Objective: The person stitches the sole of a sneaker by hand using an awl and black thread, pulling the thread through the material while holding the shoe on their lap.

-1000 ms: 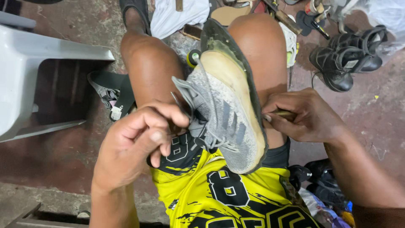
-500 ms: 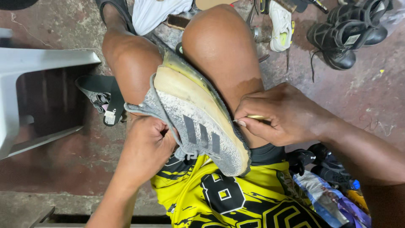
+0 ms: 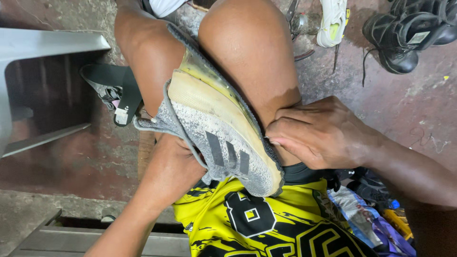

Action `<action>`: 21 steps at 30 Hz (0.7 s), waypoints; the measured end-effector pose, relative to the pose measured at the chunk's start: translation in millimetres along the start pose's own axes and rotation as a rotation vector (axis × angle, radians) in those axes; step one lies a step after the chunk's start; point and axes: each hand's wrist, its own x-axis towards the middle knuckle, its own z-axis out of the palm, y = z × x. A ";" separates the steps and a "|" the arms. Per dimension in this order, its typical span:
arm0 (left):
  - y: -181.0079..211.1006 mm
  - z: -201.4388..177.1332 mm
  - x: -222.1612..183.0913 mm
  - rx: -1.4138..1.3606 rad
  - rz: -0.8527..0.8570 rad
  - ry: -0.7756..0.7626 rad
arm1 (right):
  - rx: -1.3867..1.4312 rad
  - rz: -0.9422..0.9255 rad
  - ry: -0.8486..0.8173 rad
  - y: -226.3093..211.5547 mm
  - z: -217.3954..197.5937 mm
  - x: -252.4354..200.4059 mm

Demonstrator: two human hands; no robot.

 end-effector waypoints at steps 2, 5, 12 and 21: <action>-1.4 1.7 -0.1 0.020 -0.047 0.012 | -0.002 -0.062 0.019 4.6 4.9 0.5; -6.6 6.5 -0.3 0.072 -0.067 0.036 | 0.011 -0.061 0.022 5.4 7.6 -2.4; -11.7 7.8 2.0 0.177 -0.054 0.024 | -0.048 0.028 -0.101 -9.8 -3.2 8.5; -14.3 0.6 7.5 0.160 0.032 -0.028 | -0.292 0.010 -0.258 -41.0 -24.6 32.3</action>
